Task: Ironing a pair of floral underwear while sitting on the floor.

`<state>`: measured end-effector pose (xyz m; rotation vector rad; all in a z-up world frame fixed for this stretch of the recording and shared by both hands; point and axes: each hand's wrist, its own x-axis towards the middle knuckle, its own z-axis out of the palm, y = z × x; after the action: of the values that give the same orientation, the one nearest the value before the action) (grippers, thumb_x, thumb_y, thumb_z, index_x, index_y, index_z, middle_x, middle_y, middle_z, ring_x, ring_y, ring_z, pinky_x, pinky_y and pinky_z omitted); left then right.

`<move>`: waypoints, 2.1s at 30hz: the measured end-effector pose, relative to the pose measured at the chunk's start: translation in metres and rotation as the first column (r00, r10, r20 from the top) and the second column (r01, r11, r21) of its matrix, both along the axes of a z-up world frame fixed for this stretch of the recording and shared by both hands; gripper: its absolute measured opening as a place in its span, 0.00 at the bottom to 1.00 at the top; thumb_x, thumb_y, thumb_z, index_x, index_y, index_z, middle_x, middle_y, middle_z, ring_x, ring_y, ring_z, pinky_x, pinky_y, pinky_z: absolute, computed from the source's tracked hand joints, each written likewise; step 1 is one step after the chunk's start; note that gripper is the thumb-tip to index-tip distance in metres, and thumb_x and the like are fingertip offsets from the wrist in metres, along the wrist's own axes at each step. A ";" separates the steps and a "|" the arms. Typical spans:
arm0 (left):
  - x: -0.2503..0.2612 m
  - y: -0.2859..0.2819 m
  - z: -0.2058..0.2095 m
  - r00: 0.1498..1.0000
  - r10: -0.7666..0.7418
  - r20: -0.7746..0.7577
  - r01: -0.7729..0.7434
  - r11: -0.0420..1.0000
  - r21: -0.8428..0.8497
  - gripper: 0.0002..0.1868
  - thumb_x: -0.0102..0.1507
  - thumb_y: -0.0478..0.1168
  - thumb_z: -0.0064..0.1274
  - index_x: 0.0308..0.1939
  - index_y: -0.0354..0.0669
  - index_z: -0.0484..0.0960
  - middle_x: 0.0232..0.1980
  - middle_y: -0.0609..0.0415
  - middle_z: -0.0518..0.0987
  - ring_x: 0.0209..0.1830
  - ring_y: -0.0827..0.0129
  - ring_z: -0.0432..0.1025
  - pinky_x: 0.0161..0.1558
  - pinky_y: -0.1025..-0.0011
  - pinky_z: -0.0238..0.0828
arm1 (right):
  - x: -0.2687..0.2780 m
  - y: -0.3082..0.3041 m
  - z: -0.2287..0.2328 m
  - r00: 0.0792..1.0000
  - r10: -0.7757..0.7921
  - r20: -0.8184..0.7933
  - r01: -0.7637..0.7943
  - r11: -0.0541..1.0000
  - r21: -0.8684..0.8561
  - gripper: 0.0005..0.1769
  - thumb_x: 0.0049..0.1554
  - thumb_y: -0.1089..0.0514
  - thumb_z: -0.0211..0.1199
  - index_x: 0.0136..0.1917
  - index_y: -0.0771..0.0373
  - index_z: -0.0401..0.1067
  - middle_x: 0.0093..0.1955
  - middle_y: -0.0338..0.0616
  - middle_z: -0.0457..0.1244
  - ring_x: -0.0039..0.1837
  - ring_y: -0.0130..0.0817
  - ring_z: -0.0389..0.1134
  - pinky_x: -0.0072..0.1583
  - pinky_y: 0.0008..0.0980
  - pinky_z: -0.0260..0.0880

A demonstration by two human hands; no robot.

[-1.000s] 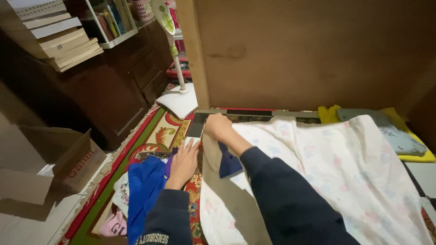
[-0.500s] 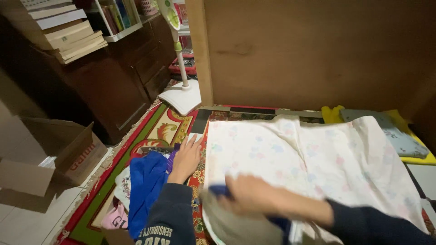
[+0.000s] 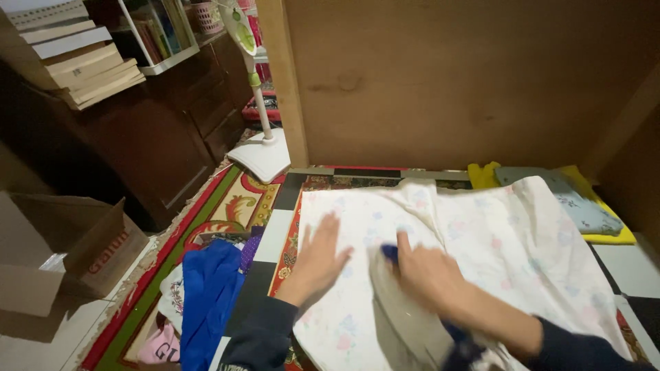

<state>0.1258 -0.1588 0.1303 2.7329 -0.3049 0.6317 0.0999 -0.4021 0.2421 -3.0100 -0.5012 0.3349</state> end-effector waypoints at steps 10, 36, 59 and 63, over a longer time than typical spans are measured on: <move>-0.003 -0.008 -0.012 0.975 -0.086 -0.206 0.103 0.992 0.073 0.43 0.71 0.62 0.34 0.77 0.30 0.52 0.82 0.40 0.49 0.83 0.56 0.40 0.76 0.49 0.32 | 0.212 0.030 -0.024 0.960 -0.168 0.224 0.116 0.966 0.230 0.26 0.59 0.51 0.56 0.66 0.66 0.65 0.60 0.65 0.66 0.62 0.63 0.69 0.62 0.56 0.70; -0.006 -0.007 -0.010 0.983 -0.082 -0.164 0.102 0.988 0.118 0.41 0.71 0.60 0.34 0.76 0.30 0.55 0.81 0.41 0.51 0.82 0.56 0.42 0.75 0.49 0.34 | 0.275 -0.016 -0.070 0.826 -0.250 0.505 0.148 0.961 0.233 0.15 0.63 0.56 0.49 0.51 0.63 0.75 0.52 0.59 0.71 0.56 0.58 0.73 0.55 0.54 0.75; 0.011 0.051 -0.024 0.964 0.155 -0.215 -0.132 0.984 0.118 0.35 0.70 0.58 0.33 0.78 0.46 0.56 0.82 0.55 0.52 0.82 0.59 0.43 0.75 0.48 0.37 | 0.223 0.020 -0.044 0.968 -0.038 0.249 -0.006 0.985 0.174 0.25 0.64 0.44 0.52 0.65 0.64 0.67 0.57 0.66 0.67 0.59 0.65 0.70 0.62 0.56 0.71; 0.013 0.053 -0.024 0.968 0.154 -0.197 -0.130 0.983 0.131 0.33 0.71 0.55 0.32 0.77 0.48 0.57 0.82 0.57 0.53 0.82 0.62 0.45 0.75 0.49 0.40 | 0.199 0.033 -0.025 0.978 0.104 0.178 -0.144 0.964 0.224 0.30 0.60 0.42 0.59 0.70 0.59 0.64 0.57 0.64 0.67 0.60 0.61 0.70 0.61 0.53 0.71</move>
<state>0.1390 -0.1059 0.1058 2.9228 -0.0996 0.3699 0.2985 -0.3688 0.2171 -2.7929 -0.6923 0.0272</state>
